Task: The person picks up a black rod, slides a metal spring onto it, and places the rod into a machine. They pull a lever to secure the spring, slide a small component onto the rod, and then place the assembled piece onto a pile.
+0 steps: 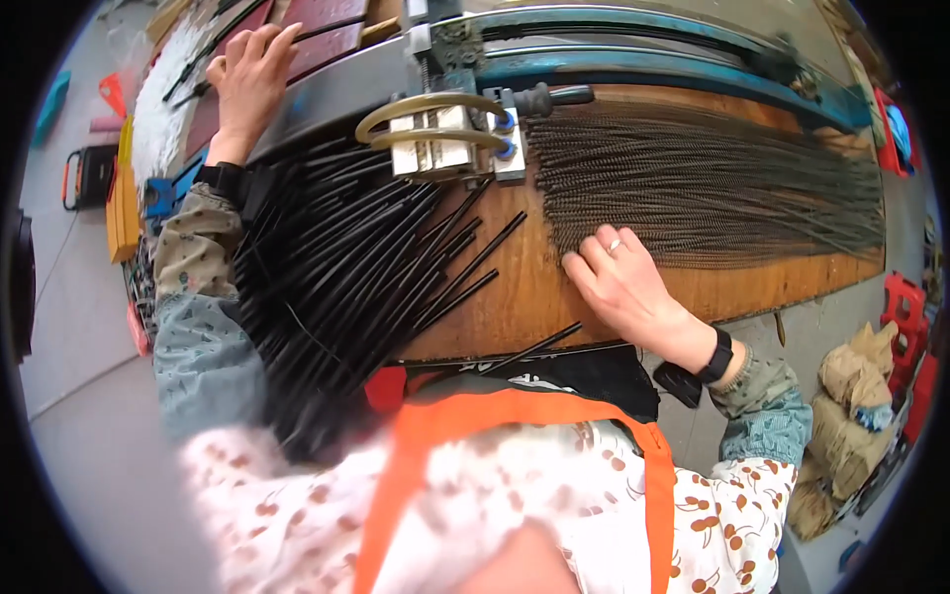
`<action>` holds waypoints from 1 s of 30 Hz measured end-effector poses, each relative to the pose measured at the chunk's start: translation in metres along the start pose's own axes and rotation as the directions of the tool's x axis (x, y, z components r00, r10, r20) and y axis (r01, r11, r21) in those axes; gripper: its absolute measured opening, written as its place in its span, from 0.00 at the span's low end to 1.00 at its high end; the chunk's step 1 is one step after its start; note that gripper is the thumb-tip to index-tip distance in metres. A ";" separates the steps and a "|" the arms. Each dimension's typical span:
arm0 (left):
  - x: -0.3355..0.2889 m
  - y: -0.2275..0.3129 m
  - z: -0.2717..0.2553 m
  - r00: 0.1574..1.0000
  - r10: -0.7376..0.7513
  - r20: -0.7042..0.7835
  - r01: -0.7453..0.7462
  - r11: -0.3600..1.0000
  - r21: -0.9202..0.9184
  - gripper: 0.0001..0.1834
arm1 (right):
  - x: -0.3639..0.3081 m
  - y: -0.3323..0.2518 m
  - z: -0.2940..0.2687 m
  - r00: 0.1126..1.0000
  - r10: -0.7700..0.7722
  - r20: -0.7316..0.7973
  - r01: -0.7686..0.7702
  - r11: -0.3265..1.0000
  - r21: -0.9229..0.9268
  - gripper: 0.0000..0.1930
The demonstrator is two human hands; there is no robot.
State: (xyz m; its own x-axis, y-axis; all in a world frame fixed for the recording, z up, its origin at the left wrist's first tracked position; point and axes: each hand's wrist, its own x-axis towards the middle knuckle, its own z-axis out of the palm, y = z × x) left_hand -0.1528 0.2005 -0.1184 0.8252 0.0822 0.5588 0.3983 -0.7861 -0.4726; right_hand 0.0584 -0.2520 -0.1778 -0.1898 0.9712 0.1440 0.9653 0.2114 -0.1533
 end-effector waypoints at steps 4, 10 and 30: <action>-0.017 0.087 -0.080 0.967 -0.140 0.212 0.153 0.987 -0.050 0.09 | 0.017 0.016 0.003 0.998 -0.048 -0.034 0.053 0.978 0.201 0.18; -0.080 0.262 -0.155 0.666 -0.510 0.544 0.640 0.765 -0.067 0.03 | 0.042 0.024 -0.009 0.996 0.088 0.004 -0.083 0.917 0.390 0.06; -0.064 0.273 -0.221 0.792 -0.367 0.488 0.579 0.704 -0.411 0.15 | 0.036 0.052 -0.014 0.891 0.304 0.338 -0.442 0.403 0.801 0.19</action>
State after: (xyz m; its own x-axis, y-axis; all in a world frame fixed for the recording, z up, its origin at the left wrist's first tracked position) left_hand -0.1857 -0.1545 -0.1330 0.7027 0.6526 0.2835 0.5940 -0.7574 0.2712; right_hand 0.1043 -0.2079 -0.1668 0.0638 0.9664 -0.2488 0.3296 -0.2558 -0.9088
